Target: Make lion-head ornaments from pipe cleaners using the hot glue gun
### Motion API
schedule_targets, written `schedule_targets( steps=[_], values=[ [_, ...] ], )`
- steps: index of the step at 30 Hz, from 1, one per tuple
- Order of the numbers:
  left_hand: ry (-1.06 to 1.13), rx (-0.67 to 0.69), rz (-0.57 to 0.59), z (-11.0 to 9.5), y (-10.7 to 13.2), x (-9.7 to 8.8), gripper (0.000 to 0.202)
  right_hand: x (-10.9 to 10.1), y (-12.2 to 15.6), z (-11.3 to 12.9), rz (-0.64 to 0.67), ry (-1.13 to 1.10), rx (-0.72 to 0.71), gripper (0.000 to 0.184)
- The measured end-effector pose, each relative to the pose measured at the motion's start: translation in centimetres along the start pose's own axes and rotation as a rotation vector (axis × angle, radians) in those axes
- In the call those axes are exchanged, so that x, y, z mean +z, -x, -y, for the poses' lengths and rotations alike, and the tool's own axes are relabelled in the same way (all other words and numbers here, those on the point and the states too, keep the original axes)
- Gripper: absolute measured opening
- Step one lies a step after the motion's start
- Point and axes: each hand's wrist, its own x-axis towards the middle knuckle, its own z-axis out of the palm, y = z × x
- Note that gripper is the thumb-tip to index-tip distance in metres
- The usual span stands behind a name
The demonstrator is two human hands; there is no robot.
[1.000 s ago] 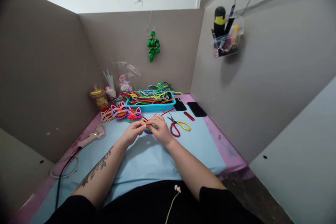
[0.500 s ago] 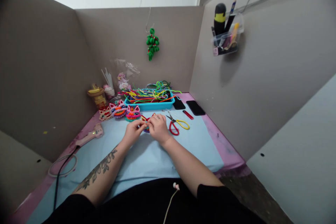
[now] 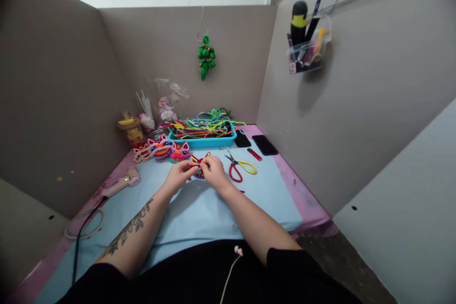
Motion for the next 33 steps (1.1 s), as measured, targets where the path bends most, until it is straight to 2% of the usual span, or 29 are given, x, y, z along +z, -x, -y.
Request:
schedule_targets(
  steps=[8,12,18,22,26,30,33],
  values=[
    [-0.284,0.269,-0.102,1.0,0.0,-0.3,0.021,0.0,-0.1,-0.3,-0.001,-0.025,0.069,0.015],
    [-0.361,0.304,-0.146,0.8,0.2,-0.4,0.022,0.1,-0.1,-0.5,0.008,-0.029,0.066,0.015],
    [-0.406,0.349,-0.158,0.4,0.4,-0.4,0.014,0.1,-0.3,-0.5,0.024,-0.041,0.080,0.017],
    [-0.253,0.261,-0.153,0.4,0.2,-0.3,0.016,-0.1,-0.3,0.0,0.027,-0.071,0.076,0.016],
    [0.053,0.035,-0.112,0.4,-0.2,-0.3,0.024,-0.1,-0.2,0.1,0.058,-0.197,0.158,0.016],
    [0.300,-0.141,-0.037,0.2,-0.3,-0.7,0.028,-0.4,-0.2,-0.3,0.207,-0.459,0.213,0.019],
    [0.446,-0.271,0.058,0.1,-0.3,-1.2,0.028,-1.2,-0.3,-0.3,0.303,-0.499,0.135,0.019]
  ],
)
